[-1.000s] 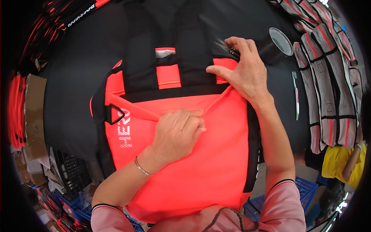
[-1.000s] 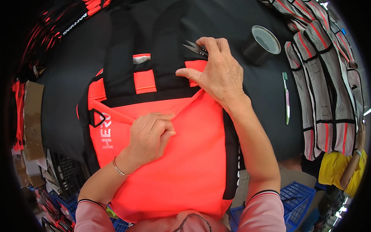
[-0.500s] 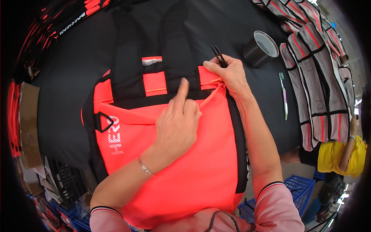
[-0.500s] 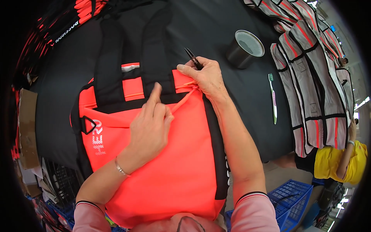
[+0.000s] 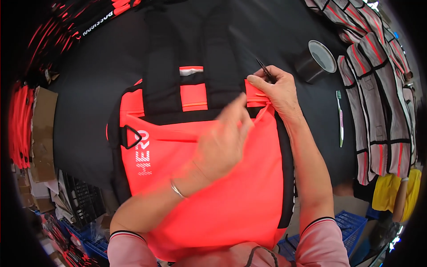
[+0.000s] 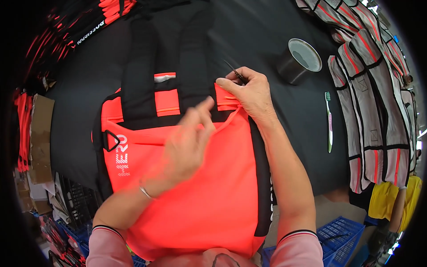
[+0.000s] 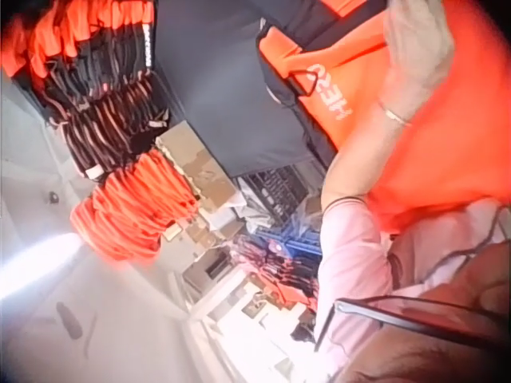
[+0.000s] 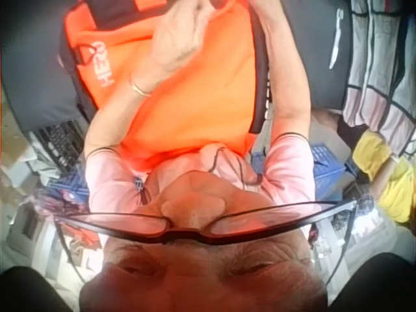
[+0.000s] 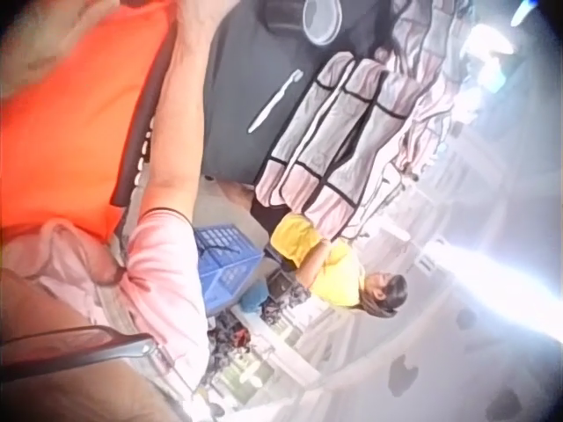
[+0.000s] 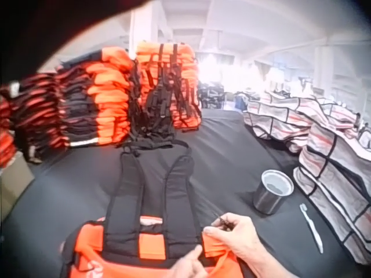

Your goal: Inspecting life vests for defects, trimming loose threads with nippers, and cleaning surfaces with a toothbrush before packing them into bags.

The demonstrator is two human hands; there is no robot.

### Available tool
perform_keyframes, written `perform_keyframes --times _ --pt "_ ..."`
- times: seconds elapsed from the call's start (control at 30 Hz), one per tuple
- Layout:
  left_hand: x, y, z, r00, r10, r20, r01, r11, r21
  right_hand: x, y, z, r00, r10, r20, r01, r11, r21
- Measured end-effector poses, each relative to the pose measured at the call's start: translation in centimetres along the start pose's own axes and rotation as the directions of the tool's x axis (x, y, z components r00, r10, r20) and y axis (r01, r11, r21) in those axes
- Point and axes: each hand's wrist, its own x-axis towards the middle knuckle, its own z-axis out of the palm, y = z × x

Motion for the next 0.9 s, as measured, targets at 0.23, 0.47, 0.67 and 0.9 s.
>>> perform_keyframes --times 0.23,0.47,0.67,0.9 --pt "-2.3 -1.0 -4.9 0.861 -0.055 0.505 -0.295 0.754 0.586 -0.2 0.3 -0.2 0.999 -0.007 -0.033 0.005 0.996 -0.087" --pt "-6.3 -0.2 -5.2 0.926 0.014 0.377 -0.224 0.824 0.521 -0.5 0.2 1.4 0.999 -0.052 -0.007 0.052 0.998 -0.040" --pt "-3.9 -2.6 -10.8 0.978 0.115 0.176 -0.208 0.637 0.742 -0.5 0.6 0.7 0.998 -0.026 -0.049 0.019 0.991 -0.133" --pt "-8.1 -3.4 -14.6 0.968 0.055 0.246 -0.212 0.701 0.681 -0.5 0.8 1.6 0.993 -0.095 -0.076 0.080 0.980 -0.181"
